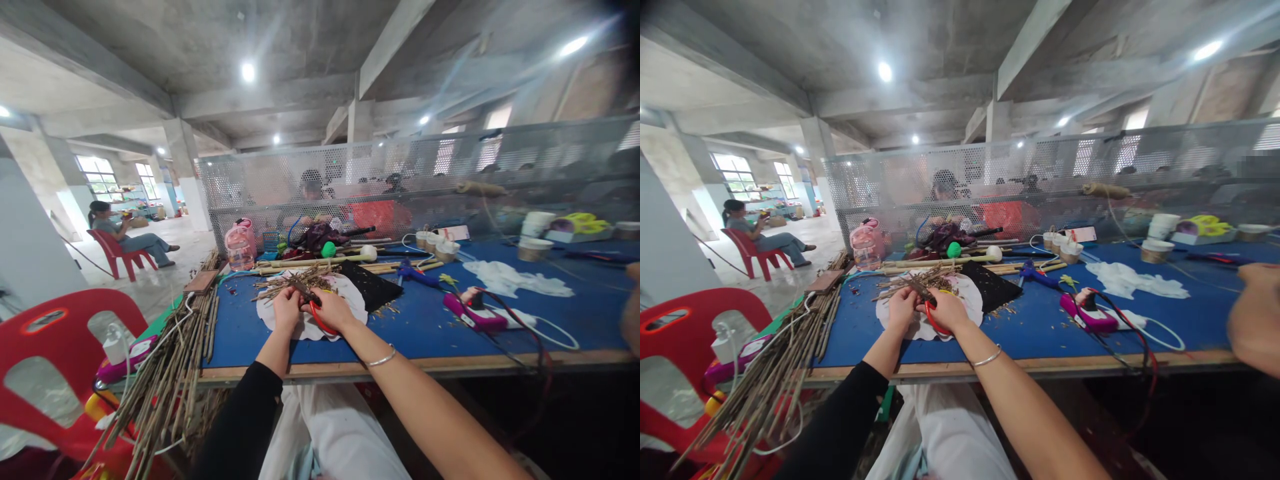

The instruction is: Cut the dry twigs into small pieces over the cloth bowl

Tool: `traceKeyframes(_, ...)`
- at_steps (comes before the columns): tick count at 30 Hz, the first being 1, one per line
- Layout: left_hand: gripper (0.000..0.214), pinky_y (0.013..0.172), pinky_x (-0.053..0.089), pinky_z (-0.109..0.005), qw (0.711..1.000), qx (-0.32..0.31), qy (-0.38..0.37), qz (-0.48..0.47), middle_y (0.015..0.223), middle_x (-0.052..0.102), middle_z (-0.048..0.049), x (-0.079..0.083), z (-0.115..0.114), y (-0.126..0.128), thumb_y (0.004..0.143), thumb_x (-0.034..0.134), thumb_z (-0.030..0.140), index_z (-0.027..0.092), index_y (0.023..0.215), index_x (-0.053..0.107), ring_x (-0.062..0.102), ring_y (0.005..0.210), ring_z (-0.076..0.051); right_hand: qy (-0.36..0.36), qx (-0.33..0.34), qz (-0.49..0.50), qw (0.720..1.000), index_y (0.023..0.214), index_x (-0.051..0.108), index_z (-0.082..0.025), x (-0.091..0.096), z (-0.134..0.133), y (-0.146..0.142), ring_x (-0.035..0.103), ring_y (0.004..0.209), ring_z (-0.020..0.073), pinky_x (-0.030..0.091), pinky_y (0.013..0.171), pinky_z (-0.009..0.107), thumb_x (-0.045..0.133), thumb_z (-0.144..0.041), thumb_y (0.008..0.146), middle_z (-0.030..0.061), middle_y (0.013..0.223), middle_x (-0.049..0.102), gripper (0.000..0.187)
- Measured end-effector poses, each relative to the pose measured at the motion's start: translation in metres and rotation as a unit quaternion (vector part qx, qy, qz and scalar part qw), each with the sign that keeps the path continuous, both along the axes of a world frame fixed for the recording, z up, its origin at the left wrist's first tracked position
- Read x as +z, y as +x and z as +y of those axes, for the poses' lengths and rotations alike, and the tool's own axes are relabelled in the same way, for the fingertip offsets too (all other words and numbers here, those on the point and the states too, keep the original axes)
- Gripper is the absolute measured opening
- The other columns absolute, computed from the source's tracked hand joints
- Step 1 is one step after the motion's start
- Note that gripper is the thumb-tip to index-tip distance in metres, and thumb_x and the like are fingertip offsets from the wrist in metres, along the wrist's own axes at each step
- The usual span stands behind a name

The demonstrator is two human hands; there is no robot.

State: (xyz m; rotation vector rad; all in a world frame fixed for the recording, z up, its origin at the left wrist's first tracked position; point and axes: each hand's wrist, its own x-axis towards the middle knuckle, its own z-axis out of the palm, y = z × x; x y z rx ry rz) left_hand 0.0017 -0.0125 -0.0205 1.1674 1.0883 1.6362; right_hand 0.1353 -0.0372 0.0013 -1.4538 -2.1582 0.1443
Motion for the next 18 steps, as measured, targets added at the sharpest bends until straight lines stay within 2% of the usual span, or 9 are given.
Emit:
traceKeyframes(6,0.015,0.048,0.038,-0.02,1.0,-0.016,-0.01,-0.004,0.054,0.055,0.0007,-0.0033,0.0024,-0.0013,0.067,0.058,0.027,0.013,0.069,0.061,0.047,0.047,-0.009,-0.015,0.008,0.012,1.0,0.106,0.057,-0.023,0.0014,-0.0003,-0.0002,0.061,0.086,0.0194,0.036,0.064,0.024,0.051,-0.055,0.079,0.0049,0.094,0.068,0.042)
traceKeyframes(14,0.018,0.047,0.035,-0.02,0.998,0.014,-0.022,0.06,0.053,0.056,-0.0002,-0.0089,0.0058,-0.0039,0.07,0.054,0.03,0.014,0.062,0.059,0.048,0.047,-0.01,-0.02,0.011,0.002,1.0,0.101,0.056,-0.023,-0.0019,0.0003,-0.0011,0.062,0.084,0.0198,0.036,0.063,0.024,0.049,-0.058,0.079,0.0057,0.091,0.068,0.043)
traceKeyframes(18,0.017,0.048,0.037,-0.021,0.995,0.026,-0.027,0.094,0.053,0.056,-0.0004,-0.0096,0.0046,-0.0034,0.07,0.052,0.028,0.015,0.06,0.057,0.049,0.048,-0.011,0.004,-0.014,-0.029,0.999,0.1,0.055,-0.022,-0.0023,0.0004,-0.0013,0.061,0.088,0.0214,0.037,0.066,0.026,0.05,-0.06,0.076,0.0061,0.093,0.067,0.045)
